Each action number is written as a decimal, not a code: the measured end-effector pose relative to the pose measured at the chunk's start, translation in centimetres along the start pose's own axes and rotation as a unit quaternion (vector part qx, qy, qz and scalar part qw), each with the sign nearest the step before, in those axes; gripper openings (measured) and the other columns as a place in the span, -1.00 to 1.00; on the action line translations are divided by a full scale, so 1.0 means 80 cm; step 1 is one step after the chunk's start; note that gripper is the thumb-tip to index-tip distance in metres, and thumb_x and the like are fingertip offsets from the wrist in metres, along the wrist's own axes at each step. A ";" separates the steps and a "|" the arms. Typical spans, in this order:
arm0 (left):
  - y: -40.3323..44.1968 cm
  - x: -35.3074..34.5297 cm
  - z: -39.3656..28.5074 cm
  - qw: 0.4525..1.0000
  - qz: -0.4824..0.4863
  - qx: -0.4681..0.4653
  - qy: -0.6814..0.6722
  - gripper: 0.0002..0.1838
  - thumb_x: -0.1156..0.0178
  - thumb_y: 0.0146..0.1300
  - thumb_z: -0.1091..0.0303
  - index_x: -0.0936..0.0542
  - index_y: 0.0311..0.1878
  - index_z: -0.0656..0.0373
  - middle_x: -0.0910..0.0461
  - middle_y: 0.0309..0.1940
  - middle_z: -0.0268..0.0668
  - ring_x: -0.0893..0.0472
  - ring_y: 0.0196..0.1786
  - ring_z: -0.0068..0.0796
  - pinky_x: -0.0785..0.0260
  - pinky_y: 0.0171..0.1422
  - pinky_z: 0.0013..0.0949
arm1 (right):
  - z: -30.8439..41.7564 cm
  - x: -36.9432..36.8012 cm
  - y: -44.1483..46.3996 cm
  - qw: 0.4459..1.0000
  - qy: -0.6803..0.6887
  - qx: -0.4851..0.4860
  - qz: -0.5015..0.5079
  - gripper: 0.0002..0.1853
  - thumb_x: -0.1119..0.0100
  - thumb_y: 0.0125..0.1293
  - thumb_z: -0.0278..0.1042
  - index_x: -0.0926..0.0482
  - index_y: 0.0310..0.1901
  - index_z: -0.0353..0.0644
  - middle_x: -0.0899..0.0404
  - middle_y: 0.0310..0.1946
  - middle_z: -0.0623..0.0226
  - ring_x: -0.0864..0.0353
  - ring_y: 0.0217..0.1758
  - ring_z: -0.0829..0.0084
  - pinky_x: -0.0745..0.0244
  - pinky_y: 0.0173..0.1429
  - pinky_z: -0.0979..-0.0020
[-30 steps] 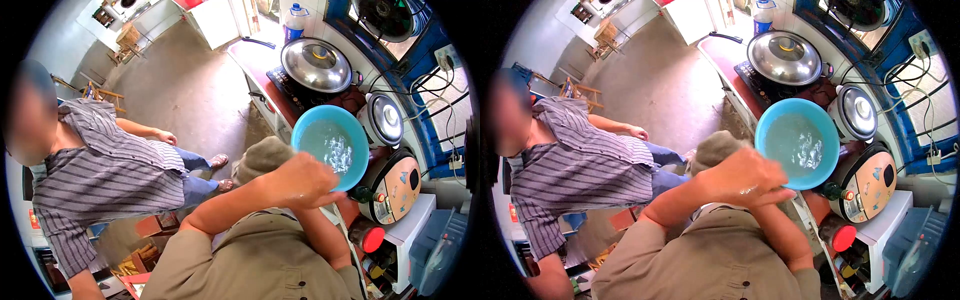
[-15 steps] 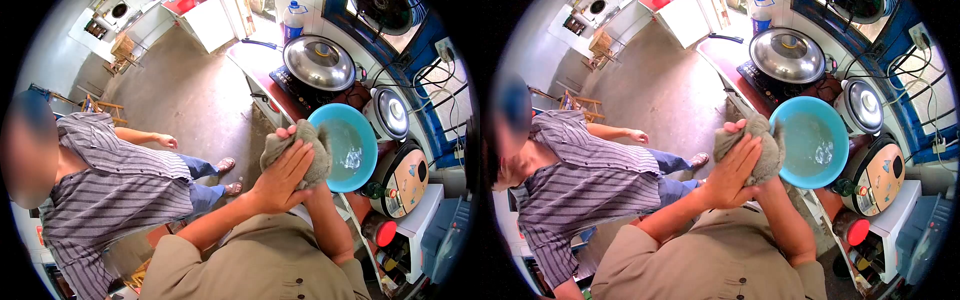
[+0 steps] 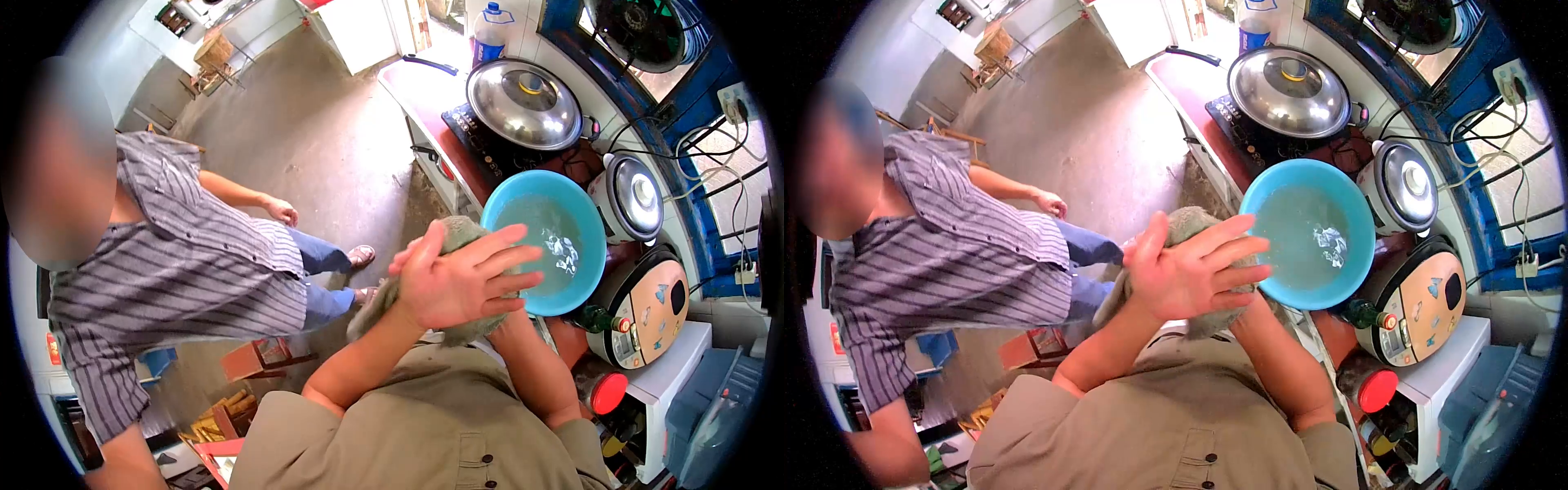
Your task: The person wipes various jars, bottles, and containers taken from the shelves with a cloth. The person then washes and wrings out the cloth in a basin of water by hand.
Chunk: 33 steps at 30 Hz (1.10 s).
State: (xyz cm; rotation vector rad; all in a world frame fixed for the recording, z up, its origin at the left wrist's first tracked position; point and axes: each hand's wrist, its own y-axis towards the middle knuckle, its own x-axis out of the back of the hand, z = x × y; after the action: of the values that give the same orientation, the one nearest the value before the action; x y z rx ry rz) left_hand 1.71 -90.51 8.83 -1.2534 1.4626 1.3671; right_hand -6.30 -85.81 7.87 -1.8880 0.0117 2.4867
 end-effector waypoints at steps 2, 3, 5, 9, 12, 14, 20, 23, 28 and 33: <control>-0.034 0.015 0.010 1.000 0.000 -0.018 0.009 -0.06 0.48 0.34 -0.40 0.27 0.51 0.18 0.16 0.52 -0.03 0.08 0.53 0.08 0.12 0.53 0.04 | 0.011 0.000 -0.004 1.000 -0.019 -0.014 -0.010 -0.65 0.08 0.39 -0.27 -0.35 0.12 -0.27 -0.43 0.09 0.16 -0.41 0.17 0.31 -0.39 0.20 0.34; -0.049 0.017 0.012 0.999 -0.021 -0.035 0.004 -0.06 0.50 0.34 -0.40 0.27 0.51 0.18 0.12 0.51 -0.02 0.04 0.52 0.08 0.11 0.52 0.04 | 0.016 0.000 -0.005 0.999 -0.023 -0.020 -0.016 -0.65 0.08 0.39 -0.28 -0.35 0.12 -0.27 -0.43 0.09 0.17 -0.41 0.17 0.32 -0.39 0.19 0.35; -0.067 0.020 0.014 0.997 -0.044 -0.065 0.018 -0.09 0.53 0.36 -0.37 0.08 0.50 0.22 -0.07 0.46 -0.01 -0.09 0.48 0.09 0.05 0.51 0.04 | 0.022 0.001 -0.010 0.999 -0.026 -0.021 -0.030 -0.66 0.08 0.38 -0.31 -0.35 0.12 -0.29 -0.43 0.08 0.19 -0.41 0.16 0.33 -0.39 0.18 0.36; -0.100 0.073 0.009 0.987 0.070 -0.108 0.098 -0.19 0.41 0.40 -0.30 -0.17 0.41 0.21 -0.22 0.39 -0.07 -0.25 0.41 -0.03 -0.14 0.43 -0.02 | 0.020 0.009 0.005 0.976 -0.157 0.083 0.130 -0.65 0.03 0.36 -0.37 -0.33 0.13 -0.28 -0.40 0.10 0.16 -0.41 0.17 0.30 -0.37 0.25 0.33; -0.062 0.012 0.036 0.904 -0.331 -0.257 0.084 -0.34 0.18 0.39 -0.21 -0.38 0.28 0.13 -0.42 0.25 -0.16 -0.41 0.29 -0.12 -0.26 0.35 -0.02 | 0.009 -0.039 -0.021 0.996 -0.004 0.086 0.030 -0.52 -0.09 0.31 -0.35 -0.27 0.24 -0.24 -0.35 0.15 0.09 -0.40 0.19 0.21 -0.33 0.33 0.24; -0.037 0.038 0.037 0.945 -0.052 -0.323 0.021 -0.44 0.02 0.35 -0.12 -0.40 0.22 0.10 -0.44 0.21 -0.22 -0.42 0.25 -0.21 -0.22 0.39 -0.04 | -0.020 0.002 -0.015 0.988 0.129 0.001 0.089 -0.35 -0.11 0.30 -0.26 -0.12 0.37 -0.20 -0.27 0.24 0.01 -0.30 0.31 0.13 -0.23 0.39 0.12; -0.042 0.073 0.045 0.962 -0.103 -0.245 -0.061 -0.42 0.03 0.36 -0.08 -0.37 0.24 0.18 -0.49 0.13 -0.21 -0.47 0.19 -0.25 -0.28 0.34 -0.13 | -0.020 -0.004 -0.029 0.957 0.214 -0.170 0.101 -0.28 -0.02 0.32 -0.11 -0.01 0.44 -0.11 -0.05 0.42 -0.05 0.01 0.51 0.01 0.06 0.51 0.04; -0.059 0.086 0.043 0.965 -0.098 -0.221 -0.105 -0.41 0.03 0.36 -0.06 -0.35 0.25 0.22 -0.51 0.09 -0.20 -0.49 0.15 -0.26 -0.31 0.32 -0.18 | -0.036 0.049 -0.023 0.947 -0.260 -0.012 0.188 -0.46 -0.11 0.26 -0.19 -0.33 0.24 -0.18 -0.26 0.30 0.06 -0.18 0.40 0.19 -0.12 0.41 0.18; -0.086 0.100 0.029 0.928 0.020 -0.177 -0.327 -0.39 0.03 0.37 -0.02 -0.32 0.27 0.29 -0.55 0.03 -0.19 -0.53 0.10 -0.29 -0.36 0.28 -0.25 | -0.003 0.028 -0.034 0.985 -0.154 -0.080 0.016 -0.65 -0.21 0.22 -0.31 -0.51 0.04 -0.17 -0.52 0.06 0.29 -0.51 0.09 0.32 -0.38 0.23 0.36; -0.095 0.084 -0.039 0.914 -0.318 -0.226 0.108 -0.46 -0.12 0.32 0.12 -0.36 0.24 0.29 -0.53 0.06 -0.13 -0.54 0.10 -0.23 -0.38 0.29 -0.18 | -0.010 0.059 -0.031 0.861 -0.504 0.072 -0.022 -0.69 0.00 0.39 -0.30 -0.40 0.12 -0.19 -0.47 0.08 0.18 -0.48 0.11 0.40 -0.41 0.24 0.35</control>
State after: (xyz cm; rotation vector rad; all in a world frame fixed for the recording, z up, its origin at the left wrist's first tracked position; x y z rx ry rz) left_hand 7.78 -94.18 0.97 -2.0122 0.7459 1.1558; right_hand -6.76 -83.30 3.11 -0.3565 0.1275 2.9760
